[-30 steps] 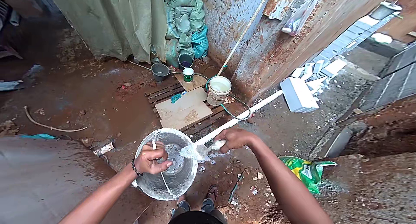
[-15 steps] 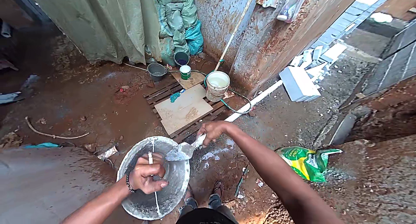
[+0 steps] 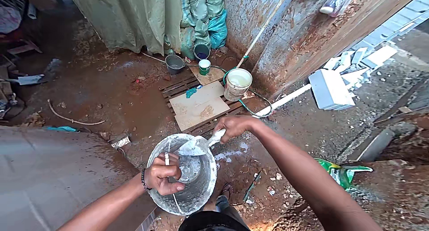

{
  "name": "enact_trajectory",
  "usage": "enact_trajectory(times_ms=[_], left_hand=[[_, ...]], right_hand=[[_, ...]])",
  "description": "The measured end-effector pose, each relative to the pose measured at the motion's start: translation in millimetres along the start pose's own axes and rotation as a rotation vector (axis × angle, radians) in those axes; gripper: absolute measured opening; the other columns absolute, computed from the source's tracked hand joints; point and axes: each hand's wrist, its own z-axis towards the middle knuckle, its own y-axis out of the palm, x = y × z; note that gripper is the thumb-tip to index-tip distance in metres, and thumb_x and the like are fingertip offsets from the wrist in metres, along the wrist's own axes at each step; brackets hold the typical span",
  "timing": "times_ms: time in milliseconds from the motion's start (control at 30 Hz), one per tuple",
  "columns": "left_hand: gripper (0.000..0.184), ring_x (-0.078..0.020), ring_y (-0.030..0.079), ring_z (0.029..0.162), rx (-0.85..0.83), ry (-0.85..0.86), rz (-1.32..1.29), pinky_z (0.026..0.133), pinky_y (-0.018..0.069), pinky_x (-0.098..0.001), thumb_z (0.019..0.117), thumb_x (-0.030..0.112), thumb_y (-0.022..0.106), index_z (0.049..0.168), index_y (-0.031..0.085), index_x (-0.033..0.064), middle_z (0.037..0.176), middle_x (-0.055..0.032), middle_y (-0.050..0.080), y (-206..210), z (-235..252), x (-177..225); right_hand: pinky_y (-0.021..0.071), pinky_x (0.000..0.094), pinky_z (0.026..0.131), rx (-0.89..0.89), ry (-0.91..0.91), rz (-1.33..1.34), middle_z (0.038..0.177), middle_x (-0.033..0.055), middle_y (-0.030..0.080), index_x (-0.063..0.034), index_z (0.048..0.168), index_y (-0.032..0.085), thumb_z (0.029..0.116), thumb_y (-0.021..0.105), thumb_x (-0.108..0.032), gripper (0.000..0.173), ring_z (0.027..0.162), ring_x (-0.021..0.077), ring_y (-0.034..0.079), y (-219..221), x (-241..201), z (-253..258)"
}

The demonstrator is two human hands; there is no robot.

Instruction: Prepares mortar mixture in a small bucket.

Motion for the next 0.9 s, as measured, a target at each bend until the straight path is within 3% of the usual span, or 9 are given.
enact_trajectory(times_ms=[67,167,333,467,533,633,733,800,900], left_hand=[[0.05,-0.0107,0.045,0.049,-0.013,0.032,-0.033,0.053,0.0381,-0.0251,0.102,0.045,0.059,0.067,0.049,0.0108,0.052,-0.0015,0.042,14,7,-1],[0.048,-0.0105,0.046,0.049,-0.009,0.045,-0.063,0.052,0.0382,-0.0248,0.1022,0.044,0.059,0.069,0.051,0.0102,0.053,-0.0015,0.044,15,16,-9],[0.047,-0.0089,0.045,0.05,-0.011,-0.016,-0.084,0.052,0.0384,-0.0232,0.1022,0.046,0.057,0.071,0.051,0.0117,0.054,0.0002,0.044,12,11,1],[0.044,-0.0073,0.046,0.05,0.032,-0.018,-0.021,0.053,0.0403,-0.022,0.1025,0.043,0.058,0.071,0.051,0.0124,0.054,0.0013,0.044,18,6,-11],[0.042,-0.0074,0.047,0.051,0.021,-0.038,0.042,0.054,0.0406,-0.0222,0.1016,0.041,0.059,0.071,0.051,0.0129,0.055,0.0015,0.045,8,1,-13],[0.039,-0.0091,0.049,0.052,-0.01,-0.062,0.171,0.056,0.0424,-0.0238,0.0995,0.039,0.063,0.072,0.054,0.0128,0.055,0.0008,0.046,-1,-16,-16],[0.039,-0.0077,0.054,0.055,0.048,-0.162,0.303,0.057,0.0457,-0.0212,0.1008,0.035,0.063,0.072,0.054,0.0104,0.057,-0.0014,0.052,-3,-26,-36],[0.043,-0.0049,0.055,0.053,0.106,-0.305,0.447,0.054,0.0448,-0.0191,0.102,0.035,0.06,0.07,0.058,0.0064,0.057,-0.0037,0.056,0,-22,-55],[0.047,-0.0061,0.048,0.045,0.082,-0.564,0.665,0.046,0.0383,-0.0238,0.1008,0.039,0.057,0.074,0.067,0.0016,0.054,-0.0047,0.055,22,-3,-85]], right_hand=[[0.055,0.0464,0.069,0.045,-0.008,-0.059,0.093,0.0119,0.073,-0.0116,0.117,0.075,0.0918,0.078,-0.022,0.028,0.074,0.0218,0.066,-4,-9,13],[0.0503,0.0423,0.061,-0.028,0.044,-0.138,0.091,0.0122,0.07,-0.0117,0.121,0.073,0.0929,0.077,-0.022,0.03,0.068,0.0204,0.061,-8,-25,17],[0.052,0.0456,0.066,-0.128,0.19,-0.21,0.098,0.0127,0.071,-0.0117,0.121,0.074,0.0937,0.077,-0.024,0.03,0.077,0.0238,0.064,-12,-13,-13],[0.0508,0.0678,0.081,0.098,0.08,-0.161,0.105,0.0168,0.073,-0.013,0.117,0.075,0.0902,0.079,-0.032,0.033,0.099,0.0377,0.068,21,13,-5],[0.0492,0.0706,0.088,0.262,0.089,-0.013,0.108,0.018,0.072,-0.0135,0.121,0.072,0.092,0.076,-0.036,0.037,0.105,0.039,0.067,48,30,-22],[0.0522,0.0626,0.094,0.573,0.161,0.236,0.112,0.0156,0.073,-0.0148,0.131,0.068,0.0949,0.07,-0.043,0.046,0.105,0.0335,0.07,120,68,-66],[0.0572,0.0618,0.084,0.828,0.54,0.297,0.109,0.0186,0.073,-0.0123,0.141,0.059,0.0994,0.062,-0.044,0.052,0.095,0.0373,0.073,231,114,-98],[0.0562,0.065,0.085,0.616,0.978,0.281,0.116,0.0248,0.07,-0.007,0.143,0.052,0.1038,0.055,-0.037,0.049,0.102,0.0451,0.071,305,153,-113],[0.0422,0.0683,0.106,0.127,1.377,0.559,0.137,0.03,0.06,0.0052,0.133,0.062,0.1023,0.058,-0.023,0.042,0.131,0.0482,0.055,416,176,-159]])
